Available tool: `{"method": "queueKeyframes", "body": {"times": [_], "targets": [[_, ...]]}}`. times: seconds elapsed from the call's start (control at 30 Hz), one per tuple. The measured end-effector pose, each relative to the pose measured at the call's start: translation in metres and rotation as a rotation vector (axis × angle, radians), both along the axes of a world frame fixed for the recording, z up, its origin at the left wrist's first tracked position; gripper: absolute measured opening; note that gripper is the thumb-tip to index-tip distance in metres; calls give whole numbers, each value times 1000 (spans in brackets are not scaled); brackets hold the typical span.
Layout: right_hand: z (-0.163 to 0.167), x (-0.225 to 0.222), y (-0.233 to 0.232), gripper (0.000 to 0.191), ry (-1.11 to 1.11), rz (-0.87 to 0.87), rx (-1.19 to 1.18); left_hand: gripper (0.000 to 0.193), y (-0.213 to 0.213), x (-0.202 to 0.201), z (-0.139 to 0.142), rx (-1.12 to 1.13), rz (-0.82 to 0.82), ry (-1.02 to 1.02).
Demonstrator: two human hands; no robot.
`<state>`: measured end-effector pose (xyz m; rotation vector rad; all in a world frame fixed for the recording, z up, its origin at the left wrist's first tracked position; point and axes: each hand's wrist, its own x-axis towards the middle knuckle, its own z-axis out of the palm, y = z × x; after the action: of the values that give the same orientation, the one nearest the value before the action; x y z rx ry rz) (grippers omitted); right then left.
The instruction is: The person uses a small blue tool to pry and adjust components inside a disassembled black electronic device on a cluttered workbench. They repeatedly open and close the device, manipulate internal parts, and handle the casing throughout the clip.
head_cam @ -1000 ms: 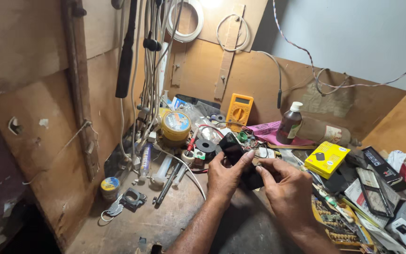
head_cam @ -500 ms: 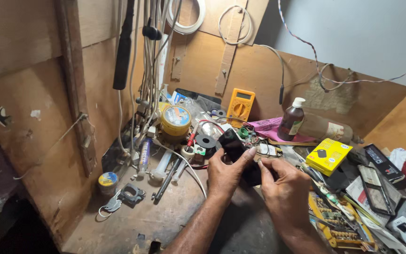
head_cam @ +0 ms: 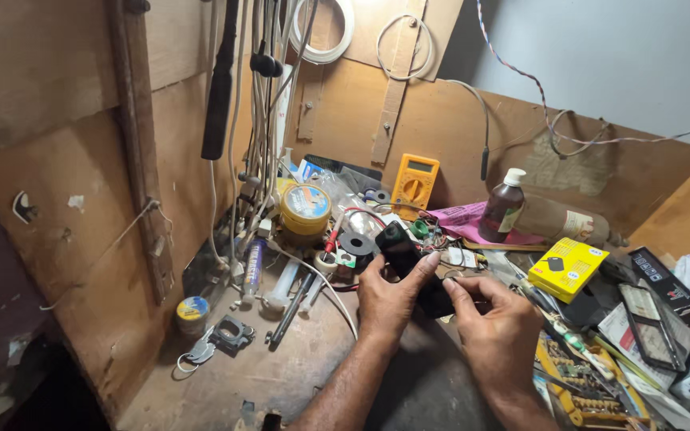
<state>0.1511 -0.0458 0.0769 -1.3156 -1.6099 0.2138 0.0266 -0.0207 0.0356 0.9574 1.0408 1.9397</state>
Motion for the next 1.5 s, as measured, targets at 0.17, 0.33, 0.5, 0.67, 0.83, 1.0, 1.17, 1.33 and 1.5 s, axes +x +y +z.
{"method": "queueKeyframes", "body": {"times": [0.17,0.33,0.5,0.67,0.83,1.0,1.17,1.33,1.5], "targets": [[12,7,6,15,-193,108,104,45,-2,1,2,-30,-22,-4],[15,2,1,14,-336,99,188,42,0,1,0,-7,-31,-32],[18,-3,-2,12,-369,78,158,42,0,1,-3,-60,-26,-27],[16,-5,-5,12,-358,110,247,42,-2,2,-2,-17,-22,-41],[13,-3,-1,13,-299,110,191,42,-3,1,-1,41,-48,-87],[6,4,5,16,-175,116,92,45,0,-2,-2,-46,6,13],[3,19,17,17,123,145,102,49,4,-2,-5,-51,-11,-11],[-15,42,16,20,152,-14,-80,48,3,-3,-6,-79,-147,-149],[-50,53,19,20,-222,-148,228,42,2,-4,-4,-123,-297,-256]]}}
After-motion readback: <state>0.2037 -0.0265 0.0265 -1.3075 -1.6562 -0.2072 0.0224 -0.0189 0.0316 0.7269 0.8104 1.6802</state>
